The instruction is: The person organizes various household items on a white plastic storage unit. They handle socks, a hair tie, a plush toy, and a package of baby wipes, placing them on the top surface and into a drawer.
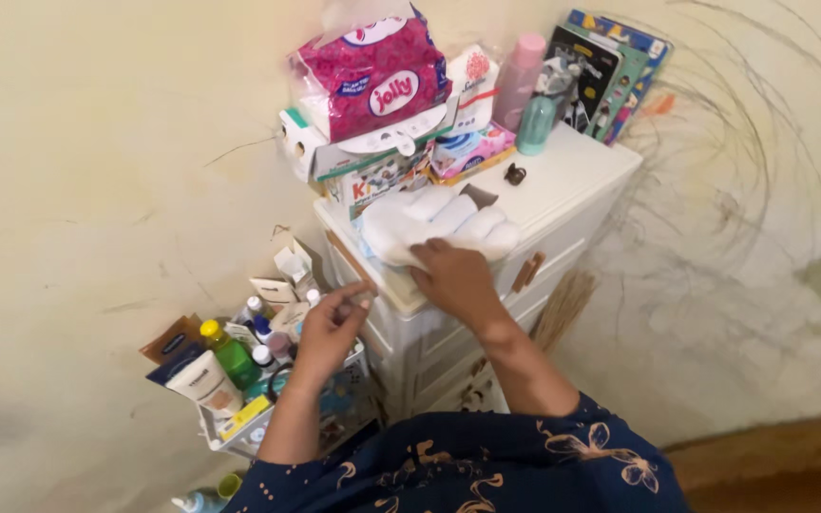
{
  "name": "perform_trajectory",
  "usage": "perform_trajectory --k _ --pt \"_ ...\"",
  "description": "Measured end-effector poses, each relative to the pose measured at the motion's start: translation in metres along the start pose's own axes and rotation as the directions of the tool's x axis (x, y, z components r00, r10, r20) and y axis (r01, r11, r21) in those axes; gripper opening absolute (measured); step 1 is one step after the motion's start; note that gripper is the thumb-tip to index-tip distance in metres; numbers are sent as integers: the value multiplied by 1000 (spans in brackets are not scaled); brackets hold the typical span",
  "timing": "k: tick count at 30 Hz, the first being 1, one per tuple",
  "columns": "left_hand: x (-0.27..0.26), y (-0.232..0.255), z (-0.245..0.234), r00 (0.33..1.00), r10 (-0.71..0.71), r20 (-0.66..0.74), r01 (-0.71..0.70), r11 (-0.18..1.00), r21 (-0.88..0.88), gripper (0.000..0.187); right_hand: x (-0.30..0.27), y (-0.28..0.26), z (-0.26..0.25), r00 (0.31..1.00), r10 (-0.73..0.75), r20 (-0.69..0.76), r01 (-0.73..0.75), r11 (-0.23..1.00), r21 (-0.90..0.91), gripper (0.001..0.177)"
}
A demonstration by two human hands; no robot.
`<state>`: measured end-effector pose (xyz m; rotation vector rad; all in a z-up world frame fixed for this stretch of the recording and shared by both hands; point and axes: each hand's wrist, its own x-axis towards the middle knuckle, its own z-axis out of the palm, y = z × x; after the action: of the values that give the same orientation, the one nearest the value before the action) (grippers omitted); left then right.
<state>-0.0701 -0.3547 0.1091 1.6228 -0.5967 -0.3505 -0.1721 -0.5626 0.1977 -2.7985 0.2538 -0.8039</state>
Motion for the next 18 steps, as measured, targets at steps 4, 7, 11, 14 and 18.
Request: perform_trajectory --k 4,7,11,14,18 --pt "-7 46 26 944 263 -200 -216 949 228 43 1 32 -27 986 -127 -106 145 972 185 23" --pt "-10 84 48 819 533 -213 -401 797 451 66 12 59 -66 979 -116 -169 147 971 187 24" --pt "-19 122 76 771 613 -174 -476 735 483 100 15 84 -127 937 -288 -197 344 854 389 27" --pt "-24 136 82 749 640 -171 -601 765 233 102 19 75 -153 929 -328 -172 365 733 574 26" --pt "-36 138 73 951 303 -62 -308 916 -256 51 23 54 -159 990 -132 44 54 660 749 26"
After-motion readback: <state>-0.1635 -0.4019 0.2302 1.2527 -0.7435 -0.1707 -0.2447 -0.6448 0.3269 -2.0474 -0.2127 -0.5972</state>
